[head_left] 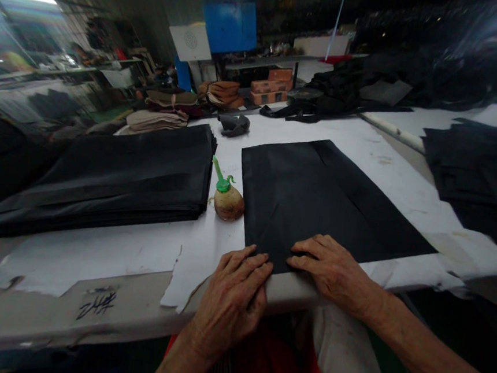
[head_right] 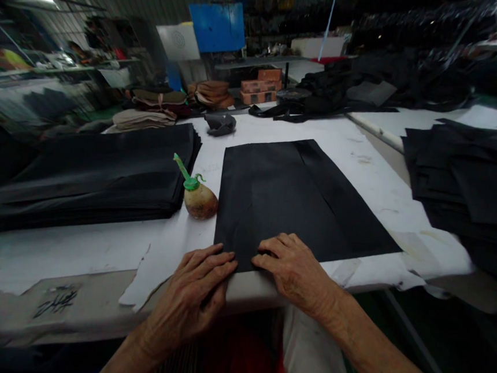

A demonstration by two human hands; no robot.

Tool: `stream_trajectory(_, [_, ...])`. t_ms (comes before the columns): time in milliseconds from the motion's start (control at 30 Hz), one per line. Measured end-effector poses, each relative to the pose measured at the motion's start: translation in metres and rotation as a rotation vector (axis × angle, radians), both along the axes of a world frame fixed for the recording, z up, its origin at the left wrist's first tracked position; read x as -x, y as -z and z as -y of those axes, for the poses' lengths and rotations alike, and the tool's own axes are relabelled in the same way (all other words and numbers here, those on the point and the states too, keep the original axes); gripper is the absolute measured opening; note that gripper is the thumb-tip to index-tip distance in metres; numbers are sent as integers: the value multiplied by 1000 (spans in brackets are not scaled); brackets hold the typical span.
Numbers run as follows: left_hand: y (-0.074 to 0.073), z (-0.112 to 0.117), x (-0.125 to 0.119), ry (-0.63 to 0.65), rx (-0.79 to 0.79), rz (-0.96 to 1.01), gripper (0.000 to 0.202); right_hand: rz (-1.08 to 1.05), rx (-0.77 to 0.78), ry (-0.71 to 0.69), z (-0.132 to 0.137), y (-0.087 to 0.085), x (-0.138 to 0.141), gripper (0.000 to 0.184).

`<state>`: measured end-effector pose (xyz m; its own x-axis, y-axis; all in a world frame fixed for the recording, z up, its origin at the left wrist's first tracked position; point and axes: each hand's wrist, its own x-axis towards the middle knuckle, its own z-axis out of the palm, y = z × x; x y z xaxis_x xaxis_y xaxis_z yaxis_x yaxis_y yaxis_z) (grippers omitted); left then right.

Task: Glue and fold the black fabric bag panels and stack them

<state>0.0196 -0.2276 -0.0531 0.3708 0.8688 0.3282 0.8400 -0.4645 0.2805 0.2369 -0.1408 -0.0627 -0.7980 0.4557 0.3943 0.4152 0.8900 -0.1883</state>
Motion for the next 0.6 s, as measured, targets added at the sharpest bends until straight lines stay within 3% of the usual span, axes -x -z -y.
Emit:
stream_trajectory(233, [0,-2,0,-7,-11,-2,30,-2,87,28,6,0,-7,38])
stream_trajectory(433, [0,-2,0,-10,-24,-15,29,141,-56,72,12,-4,2,44])
stream_trajectory(600, [0,-3,2,16,-44,-18,28,140,-68,44,12,-3,2,43])
